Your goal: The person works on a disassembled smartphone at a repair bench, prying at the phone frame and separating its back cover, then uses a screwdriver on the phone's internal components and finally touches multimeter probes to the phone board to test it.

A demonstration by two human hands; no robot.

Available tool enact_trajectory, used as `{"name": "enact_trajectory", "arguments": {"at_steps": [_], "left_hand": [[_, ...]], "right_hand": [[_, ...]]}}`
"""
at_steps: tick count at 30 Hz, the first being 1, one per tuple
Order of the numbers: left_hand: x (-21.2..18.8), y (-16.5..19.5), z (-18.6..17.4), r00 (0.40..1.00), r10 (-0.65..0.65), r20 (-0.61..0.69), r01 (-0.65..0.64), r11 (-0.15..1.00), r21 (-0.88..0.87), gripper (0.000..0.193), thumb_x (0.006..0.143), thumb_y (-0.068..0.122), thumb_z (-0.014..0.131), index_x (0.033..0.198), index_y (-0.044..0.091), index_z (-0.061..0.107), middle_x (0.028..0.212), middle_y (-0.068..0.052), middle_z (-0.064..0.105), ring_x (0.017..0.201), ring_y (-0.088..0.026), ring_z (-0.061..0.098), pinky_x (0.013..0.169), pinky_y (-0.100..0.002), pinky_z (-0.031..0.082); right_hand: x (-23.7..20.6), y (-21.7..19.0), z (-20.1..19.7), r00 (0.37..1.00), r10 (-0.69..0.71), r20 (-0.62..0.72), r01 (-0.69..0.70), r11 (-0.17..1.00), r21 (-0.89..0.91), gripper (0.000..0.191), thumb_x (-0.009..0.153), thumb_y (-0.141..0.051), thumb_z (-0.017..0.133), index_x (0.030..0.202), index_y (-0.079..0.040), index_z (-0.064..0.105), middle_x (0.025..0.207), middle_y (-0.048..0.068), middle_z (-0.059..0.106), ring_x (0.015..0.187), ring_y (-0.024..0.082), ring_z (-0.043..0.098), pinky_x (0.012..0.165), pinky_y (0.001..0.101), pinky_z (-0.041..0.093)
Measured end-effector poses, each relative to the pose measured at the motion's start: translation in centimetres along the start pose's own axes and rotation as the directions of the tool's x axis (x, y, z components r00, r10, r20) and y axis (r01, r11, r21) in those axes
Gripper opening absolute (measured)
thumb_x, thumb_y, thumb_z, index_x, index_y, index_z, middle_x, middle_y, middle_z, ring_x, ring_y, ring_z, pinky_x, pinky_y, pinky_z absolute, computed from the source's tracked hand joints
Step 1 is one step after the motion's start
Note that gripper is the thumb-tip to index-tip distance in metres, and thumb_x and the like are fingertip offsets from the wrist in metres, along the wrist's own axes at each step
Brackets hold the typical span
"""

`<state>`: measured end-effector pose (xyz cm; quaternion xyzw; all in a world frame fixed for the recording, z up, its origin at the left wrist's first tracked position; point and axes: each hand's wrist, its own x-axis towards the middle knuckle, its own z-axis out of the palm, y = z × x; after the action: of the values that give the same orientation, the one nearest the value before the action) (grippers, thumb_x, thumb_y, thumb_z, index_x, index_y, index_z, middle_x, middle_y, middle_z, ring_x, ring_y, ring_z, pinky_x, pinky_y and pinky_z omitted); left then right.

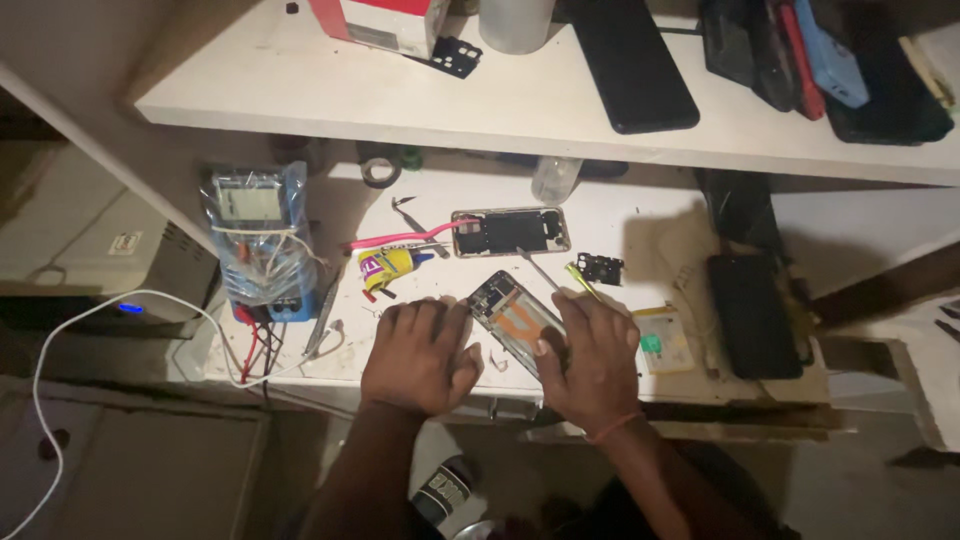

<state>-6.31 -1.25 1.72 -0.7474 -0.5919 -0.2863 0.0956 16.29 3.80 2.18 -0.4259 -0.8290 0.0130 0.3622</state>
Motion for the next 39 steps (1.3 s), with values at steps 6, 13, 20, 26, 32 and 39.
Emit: {"name": "enact_trajectory", "arguments": {"at_steps": [6,13,20,26,32,39], "left_hand": [[-0.2,0.1,0.5,1.0,0.001,-0.023,-0.001,1.0,-0.003,0.055,0.082,0.037,0.064,0.125,0.002,0.066,0.111,-0.019,0.063,0.103,-0.036,0.059,0.094,-0.052,0.044],[-0.2,0.0,0.3,1.0,-0.001,-0.024,0.0,0.999,-0.032,0.052,0.08,0.035,0.065,0.119,0.0,0.068,0.109,-0.017,0.064,0.103,-0.035,0.059,0.095,-0.052,0.044],[-0.6,0.0,0.6,0.993,-0.097,-0.074,0.084,0.984,-0.156,0.033,0.083,0.025,0.067,0.107,0.003,0.071,0.111,-0.018,0.07,0.101,-0.035,0.064,0.095,-0.048,0.048],[-5.1,2.7,-0.5,0.856,-0.463,-0.231,0.286,0.795,-0.535,0.028,0.085,0.008,0.071,0.113,0.005,0.073,0.113,-0.015,0.075,0.108,-0.033,0.071,0.101,-0.042,0.052],[-13.8,-2.7,-2.6,0.275,-0.887,-0.372,0.625,0.458,-0.632,0.044,0.096,0.015,0.08,0.133,0.001,0.06,0.124,-0.007,0.065,0.113,-0.018,0.062,0.099,-0.033,0.051],[-13.3,-7.0,0.5,0.341,-0.918,-0.204,0.517,0.365,-0.774,0.053,0.086,0.008,0.083,0.13,0.001,0.053,0.112,-0.003,0.059,0.101,-0.016,0.055,0.086,-0.032,0.048]], "right_hand": [[0.0,0.4,-0.1,0.997,-0.047,0.054,0.048,0.999,-0.018,0.058,0.083,-0.032,0.072,0.131,-0.002,0.06,0.124,0.017,0.059,0.118,0.037,0.052,0.105,0.0533,0.035],[0.3,-0.1,-0.1,0.992,-0.074,0.104,0.077,0.997,-0.021,0.053,0.081,-0.037,0.075,0.122,-0.004,0.066,0.116,0.013,0.063,0.112,0.034,0.056,0.101,0.0515,0.037],[0.3,0.2,0.1,0.99,-0.108,0.094,0.114,0.992,-0.052,0.049,0.083,-0.034,0.073,0.121,-0.005,0.065,0.115,0.014,0.063,0.113,0.037,0.055,0.102,0.0517,0.038],[0.3,0.4,0.0,0.989,-0.1,0.111,0.105,0.994,-0.035,0.049,0.082,-0.032,0.071,0.122,-0.005,0.065,0.115,0.014,0.062,0.113,0.036,0.055,0.103,0.0522,0.037],[0.0,0.5,0.1,0.99,-0.076,0.12,0.084,0.995,-0.063,0.048,0.082,-0.033,0.07,0.121,-0.005,0.064,0.117,0.015,0.061,0.114,0.036,0.054,0.104,0.053,0.035],[0.0,0.6,0.1,0.989,-0.034,0.145,0.039,0.999,-0.035,0.046,0.083,-0.032,0.068,0.121,-0.006,0.063,0.116,0.015,0.061,0.116,0.037,0.053,0.106,0.0543,0.034]]}}
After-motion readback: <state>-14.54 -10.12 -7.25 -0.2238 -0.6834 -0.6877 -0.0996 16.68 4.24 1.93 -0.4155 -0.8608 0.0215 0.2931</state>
